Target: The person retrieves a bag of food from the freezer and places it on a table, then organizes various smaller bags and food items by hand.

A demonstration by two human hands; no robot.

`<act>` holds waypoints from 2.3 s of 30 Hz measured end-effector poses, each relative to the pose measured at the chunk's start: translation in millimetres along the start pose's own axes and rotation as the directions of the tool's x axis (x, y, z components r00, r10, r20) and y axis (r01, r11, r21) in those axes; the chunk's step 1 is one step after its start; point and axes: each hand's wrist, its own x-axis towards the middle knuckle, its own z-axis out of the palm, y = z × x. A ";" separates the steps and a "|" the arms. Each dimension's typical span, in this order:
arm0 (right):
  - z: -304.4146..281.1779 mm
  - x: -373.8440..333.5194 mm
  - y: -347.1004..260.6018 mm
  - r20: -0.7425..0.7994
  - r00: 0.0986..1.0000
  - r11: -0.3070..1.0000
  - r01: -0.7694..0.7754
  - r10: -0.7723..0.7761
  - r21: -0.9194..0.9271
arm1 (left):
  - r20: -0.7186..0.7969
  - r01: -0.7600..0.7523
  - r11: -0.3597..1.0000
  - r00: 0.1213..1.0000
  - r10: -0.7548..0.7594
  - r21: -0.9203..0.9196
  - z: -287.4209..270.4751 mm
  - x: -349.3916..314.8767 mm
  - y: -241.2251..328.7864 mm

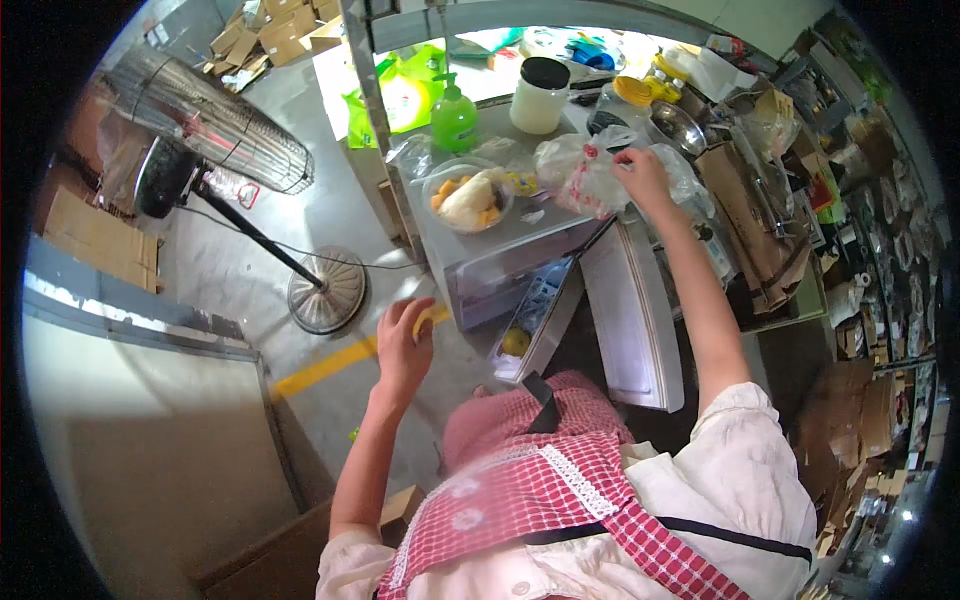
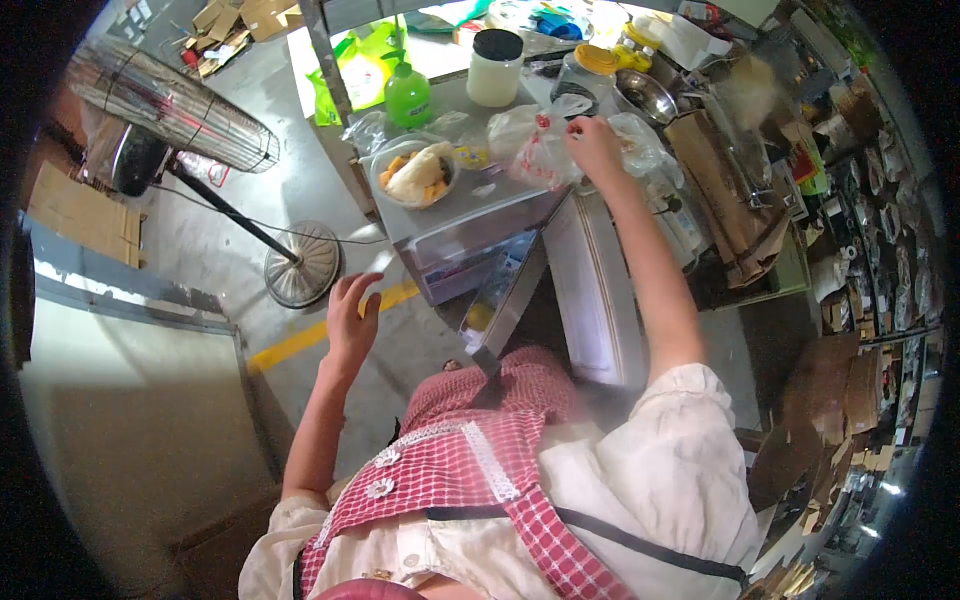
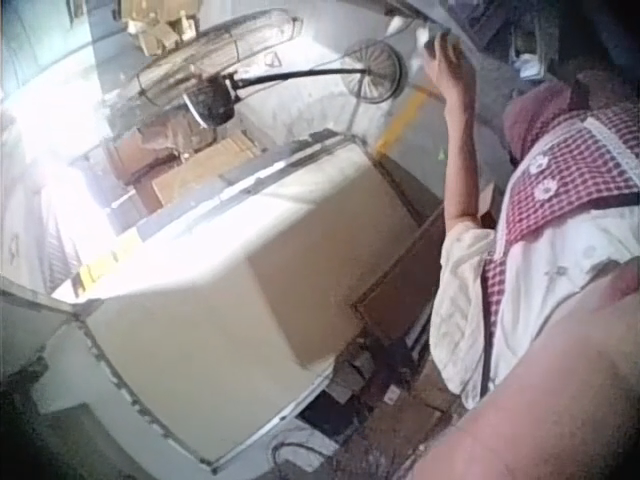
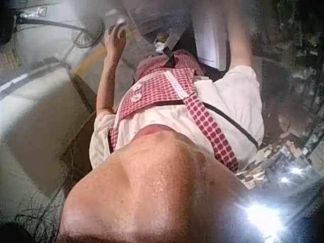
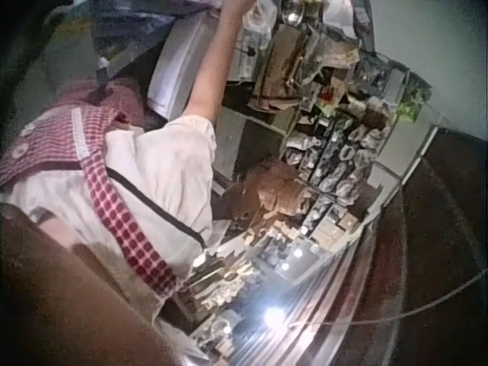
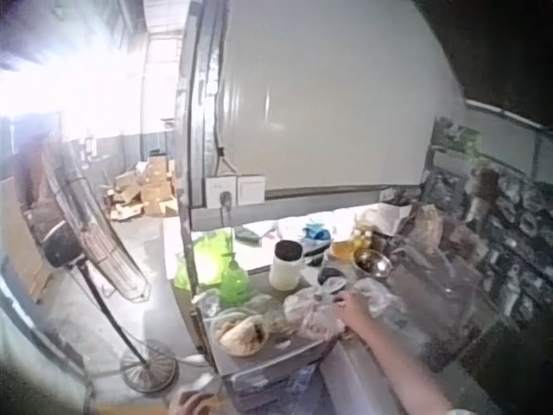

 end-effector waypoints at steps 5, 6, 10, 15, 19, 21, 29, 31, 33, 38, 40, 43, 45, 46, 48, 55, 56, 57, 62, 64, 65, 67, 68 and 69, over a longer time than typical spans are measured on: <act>5.7 24.7 -45.3 0.125 0.976 0.982 -0.174 0.181 -0.069 | -0.078 -0.364 0.929 0.930 0.359 -0.067 15.8 81.2 81.2; 12.2 26.2 -42.2 0.023 0.994 0.991 -0.104 0.106 -0.086 | -0.056 -0.380 0.922 0.925 0.377 -0.071 23.3 96.5 97.5; 18.3 35.7 -24.0 0.049 0.999 0.999 -0.015 0.016 -0.031 | -0.005 -0.447 0.890 0.894 0.448 -0.093 59.3 155.6 141.4; 16.5 29.6 -10.9 -0.070 0.984 0.906 0.177 -0.162 0.386 | 0.041 -0.405 0.914 0.913 0.406 -0.037 116.5 236.2 153.3; 20.8 19.8 -10.6 -0.289 0.949 0.822 0.261 -0.123 0.507 | 0.190 -0.317 0.945 0.926 0.327 -0.079 149.7 275.5 161.1; 21.0 16.2 -12.8 -0.334 0.933 0.813 0.297 -0.135 0.501 | 0.234 -0.395 0.909 0.879 0.415 -0.131 161.5 289.3 160.8; 8.8 13.0 -23.0 -0.329 0.922 0.942 0.277 -0.205 0.191 | 0.436 -0.540 0.806 0.682 0.587 -0.240 187.5 325.9 140.0; 9.5 10.4 -29.4 -0.231 0.957 0.976 0.200 -0.177 0.082 | 0.465 -0.528 0.827 0.693 0.551 -0.193 184.3 328.6 142.4; 3.3 13.7 -38.4 -0.082 0.985 0.981 0.140 -0.152 -0.133 | 0.436 -0.576 0.788 0.665 0.606 -0.217 187.7 332.4 135.8; 10.7 25.7 -40.8 0.084 0.994 0.957 0.085 -0.065 -0.276 | 0.417 -0.636 0.732 0.612 0.672 -0.246 178.6 332.0 136.5; 2.8 33.3 -37.8 0.119 0.991 0.968 0.093 -0.067 -0.234 | 0.374 -0.694 0.675 0.573 0.729 -0.252 176.4 334.8 132.9; -5.2 43.4 -25.5 0.111 0.983 0.980 0.132 -0.149 0.149 | 0.307 -0.762 0.599 0.525 0.794 -0.245 176.0 338.9 128.8; -8.1 49.1 -22.9 0.249 0.968 0.927 -0.107 0.015 0.360 | 0.279 -0.776 0.582 0.519 0.808 -0.242 173.7 339.3 124.3; -9.1 51.0 -23.5 0.410 0.902 0.784 -0.351 0.136 0.512 | 0.272 -0.748 0.610 0.550 0.790 -0.260 172.0 338.6 121.4; -9.8 46.6 -25.8 0.416 0.895 0.649 -0.412 0.159 0.639 | 0.257 -0.690 0.661 0.609 0.750 -0.295 167.1 337.2 121.0; -2.6 44.3 -15.7 0.487 0.824 0.400 -0.566 0.288 0.721 | 0.144 -0.557 0.829 0.818 0.557 -0.043 163.2 307.5 144.3; -2.5 43.2 -14.6 0.505 0.803 0.386 -0.595 0.316 0.705 | 0.270 -0.508 0.861 0.828 0.490 -0.005 162.7 303.6 151.4; -7.9 45.6 -23.8 0.507 0.780 0.363 -0.622 0.368 0.694 | 0.160 -0.501 0.864 0.849 0.503 -0.059 166.6 300.8 150.9; -12.1 54.7 -28.7 0.591 0.739 0.198 -0.663 0.322 0.722 | 0.245 -0.488 0.866 0.858 0.452 0.112 190.7 295.7 155.2; -12.6 56.7 -28.6 0.613 0.731 0.172 -0.673 0.300 0.719 | 0.196 -0.491 0.870 0.858 0.475 0.042 191.9 295.7 162.3; -12.3 57.8 -28.1 0.606 0.740 0.199 -0.666 0.290 0.719 | 0.192 -0.483 0.874 0.864 0.466 0.051 192.0 293.6 165.5; -7.3 60.9 -21.0 0.584 0.767 0.303 -0.642 0.267 0.705 | 0.031 -0.384 0.923 0.923 0.384 -0.029 189.5 288.4 171.5; -7.0 63.5 -18.6 0.590 0.767 0.309 -0.641 0.252 0.702 | 0.022 -0.373 0.928 0.927 0.373 -0.020 192.0 287.4 173.2; -5.3 65.9 -17.8 0.552 0.798 0.471 -0.594 0.241 0.652 | -0.013 -0.400 0.917 0.917 0.400 0.012 195.0 285.9 173.2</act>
